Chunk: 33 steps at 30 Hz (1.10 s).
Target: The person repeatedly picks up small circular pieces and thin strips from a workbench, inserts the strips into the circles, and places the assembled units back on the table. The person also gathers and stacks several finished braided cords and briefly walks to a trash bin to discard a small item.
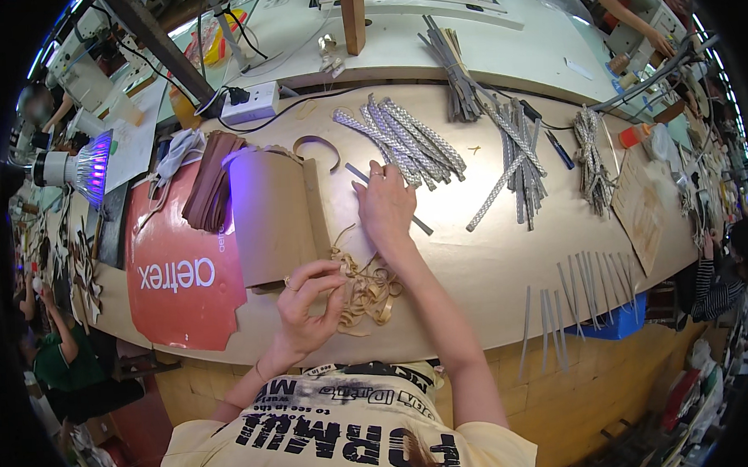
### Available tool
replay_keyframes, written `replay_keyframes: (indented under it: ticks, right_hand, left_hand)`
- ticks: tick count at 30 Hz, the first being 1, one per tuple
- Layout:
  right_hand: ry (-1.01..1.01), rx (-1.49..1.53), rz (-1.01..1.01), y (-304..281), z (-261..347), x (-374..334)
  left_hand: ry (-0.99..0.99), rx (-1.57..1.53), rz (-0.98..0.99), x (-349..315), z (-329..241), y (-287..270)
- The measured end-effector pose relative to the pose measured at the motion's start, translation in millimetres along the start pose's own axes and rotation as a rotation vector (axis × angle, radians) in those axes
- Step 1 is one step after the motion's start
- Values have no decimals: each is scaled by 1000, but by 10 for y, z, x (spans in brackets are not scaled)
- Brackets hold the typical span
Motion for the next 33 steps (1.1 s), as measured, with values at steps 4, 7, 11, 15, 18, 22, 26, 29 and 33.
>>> replay_keyframes:
  ticks: [4,7,11,15,18,22,26,29,33]
  right_hand:
    - [87,-51,153,151,37,84]
    - [-24,-83,101,51,26,26]
    - [-228,305,-18,-382,56,-193]
    - [-487,302,-259,-882,148,-392]
    - [-523,339,-303,-1060,198,-407]
    - [-508,424,-242,-1107,267,-371]
    - [-293,425,-380,-1166,385,-407]
    - [-193,575,-212,-1262,483,-477]
    - [-77,765,27,-1290,621,-534]
  left_hand:
    - [-24,-16,-6,12,2,-42]
    - [-101,-50,-7,56,-15,-89]
    - [-228,-112,-113,195,-16,-141]
    - [-349,-321,-215,377,20,-163]
    - [-236,-253,-159,477,16,-238]
    - [-112,-134,-84,531,-17,-320]
    - [-197,-95,-151,520,-56,-337]
    - [-279,-89,-208,512,-66,-327]
    - [-239,-106,-206,502,-102,-257]
Point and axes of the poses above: each hand's wrist, its own x-axis towards the middle knuckle, its own y-axis out of the palm, z = x × y, the point moved 1 cm from there along x, towards the middle knuckle, and after that the axes turned 5 degrees about -z, right-handed, at the moved point
